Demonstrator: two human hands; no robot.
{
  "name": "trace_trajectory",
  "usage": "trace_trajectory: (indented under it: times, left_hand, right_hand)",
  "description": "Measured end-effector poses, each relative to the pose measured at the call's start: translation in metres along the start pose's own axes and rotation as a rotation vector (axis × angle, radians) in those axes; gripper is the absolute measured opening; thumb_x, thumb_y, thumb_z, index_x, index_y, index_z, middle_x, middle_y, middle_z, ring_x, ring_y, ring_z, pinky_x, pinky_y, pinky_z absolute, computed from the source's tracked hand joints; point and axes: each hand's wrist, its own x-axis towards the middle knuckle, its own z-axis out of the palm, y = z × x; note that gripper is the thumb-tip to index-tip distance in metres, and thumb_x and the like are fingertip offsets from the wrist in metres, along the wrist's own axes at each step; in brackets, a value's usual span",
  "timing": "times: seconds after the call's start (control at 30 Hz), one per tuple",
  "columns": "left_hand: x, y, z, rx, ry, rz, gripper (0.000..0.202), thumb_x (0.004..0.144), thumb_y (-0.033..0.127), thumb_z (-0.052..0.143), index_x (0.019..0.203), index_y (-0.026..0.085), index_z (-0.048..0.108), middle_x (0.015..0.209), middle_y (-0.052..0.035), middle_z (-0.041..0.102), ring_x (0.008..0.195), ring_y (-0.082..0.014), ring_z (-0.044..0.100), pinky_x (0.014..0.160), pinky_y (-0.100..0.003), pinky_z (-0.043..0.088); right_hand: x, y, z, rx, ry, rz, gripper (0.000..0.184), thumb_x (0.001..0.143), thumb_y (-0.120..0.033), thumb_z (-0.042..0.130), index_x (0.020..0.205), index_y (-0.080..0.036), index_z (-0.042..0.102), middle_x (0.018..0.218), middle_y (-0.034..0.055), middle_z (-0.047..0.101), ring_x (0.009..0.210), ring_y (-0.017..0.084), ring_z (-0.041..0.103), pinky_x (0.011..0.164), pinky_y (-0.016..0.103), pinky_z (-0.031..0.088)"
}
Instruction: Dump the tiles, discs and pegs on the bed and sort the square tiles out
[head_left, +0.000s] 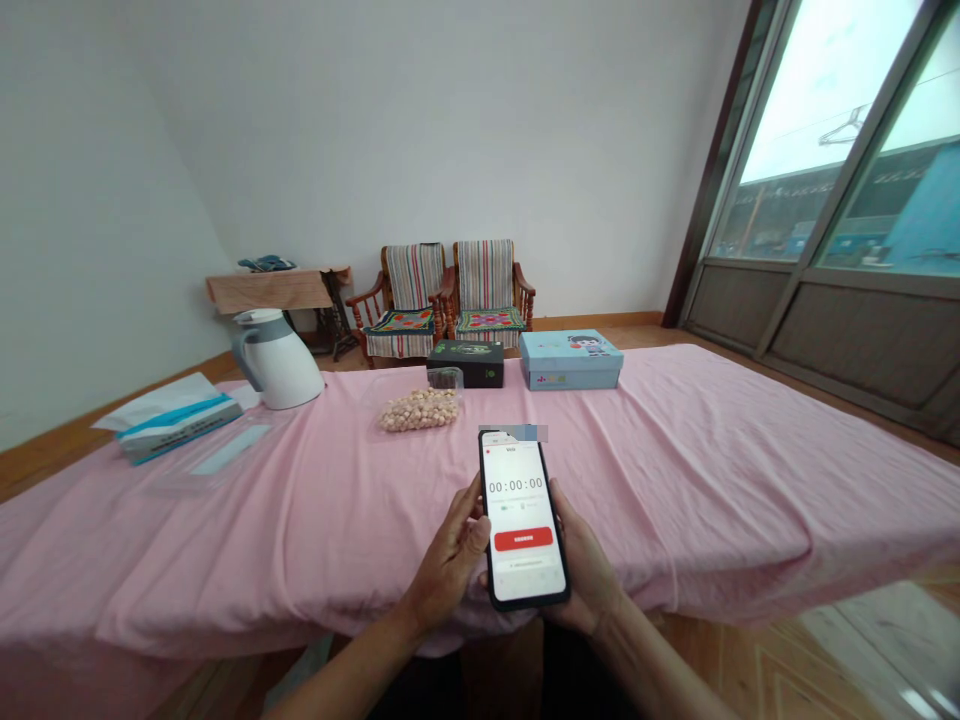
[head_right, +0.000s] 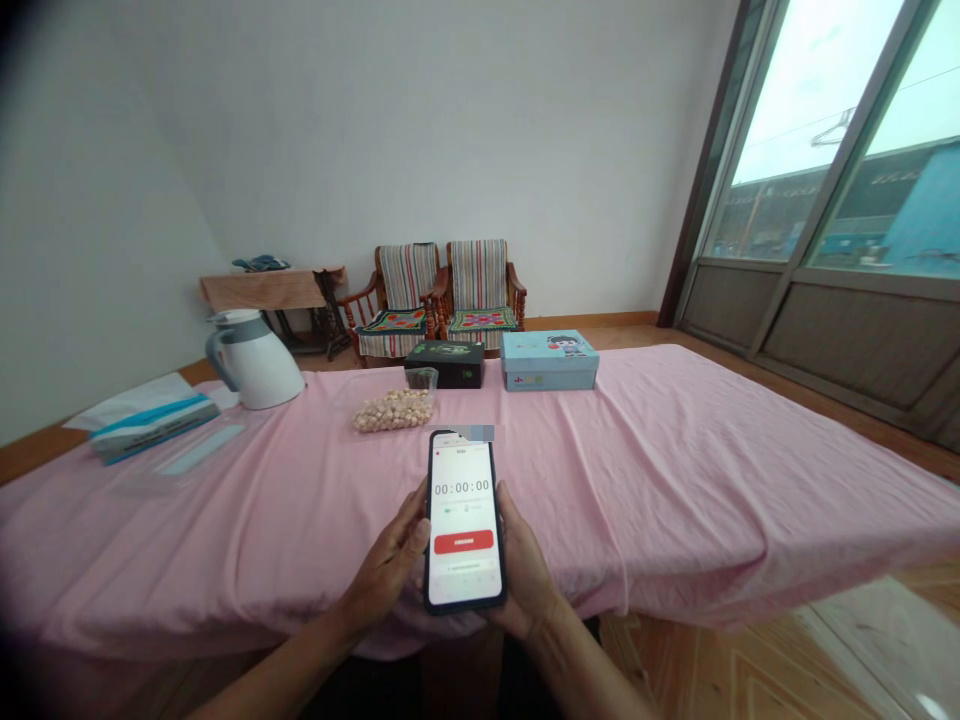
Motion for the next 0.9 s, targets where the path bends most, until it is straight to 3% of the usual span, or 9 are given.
trace_trajectory:
  times: [0.2, 0.3, 0.4, 0.6, 0.9]
  left_hand:
    - [-0.014, -0.003, -0.001, -0.112, -0.059, -0.043, 0.064, 0.088, 0.045, 0.056, 0.145, 0.027, 0.035, 0.115, -0.0087, 0.058, 0.091, -0.0186, 0.06, 0.081, -0.032, 0.052]
    - [-0.02, -0.003, 0.0, -0.231, -0.096, -0.154, 0.059, 0.088, 0.047, 0.054, 0.142, 0.027, 0.039, 0.088, -0.0038, 0.06, 0.064, -0.0123, 0.057, 0.06, -0.027, 0.052]
    - [-0.024, -0.002, 0.003, -0.373, -0.097, -0.237, 0.052, 0.09, 0.049, 0.051, 0.136, 0.025, 0.045, 0.065, 0.004, 0.048, 0.047, -0.0073, 0.046, 0.046, -0.022, 0.046]
    - [-0.03, 0.006, 0.011, -0.466, -0.118, -0.303, 0.039, 0.092, 0.046, 0.049, 0.121, 0.021, 0.053, 0.06, 0.006, 0.042, 0.045, -0.0064, 0.047, 0.043, -0.018, 0.04]
    - [-0.027, 0.004, 0.011, -0.432, -0.104, -0.337, 0.045, 0.089, 0.05, 0.052, 0.123, 0.02, 0.051, 0.057, 0.0078, 0.04, 0.041, -0.0076, 0.045, 0.041, -0.02, 0.04]
  right_hand:
    - [-0.011, 0.009, -0.016, -0.013, -0.126, 0.066, 0.068, 0.093, -0.064, 0.031, 0.125, -0.009, 0.056, 0.104, 0.0163, 0.07, 0.09, 0.027, 0.068, 0.085, 0.05, 0.049]
    - [-0.016, 0.015, -0.022, -0.039, -0.182, 0.1, 0.074, 0.091, -0.068, 0.03, 0.124, -0.008, 0.057, 0.104, 0.0179, 0.069, 0.09, 0.028, 0.067, 0.085, 0.05, 0.049]
    - [-0.021, 0.02, -0.025, -0.057, -0.214, 0.1, 0.074, 0.09, -0.069, 0.03, 0.124, -0.008, 0.056, 0.107, 0.0187, 0.068, 0.089, 0.028, 0.067, 0.082, 0.049, 0.05]
    - [-0.031, 0.026, -0.025, -0.053, -0.25, 0.095, 0.076, 0.089, -0.071, 0.027, 0.125, -0.011, 0.055, 0.109, 0.018, 0.067, 0.09, 0.028, 0.066, 0.079, 0.047, 0.051]
    - [-0.025, 0.032, -0.036, -0.016, -0.226, 0.095, 0.076, 0.088, -0.072, 0.028, 0.125, -0.011, 0.055, 0.108, 0.0177, 0.068, 0.09, 0.027, 0.066, 0.083, 0.049, 0.048]
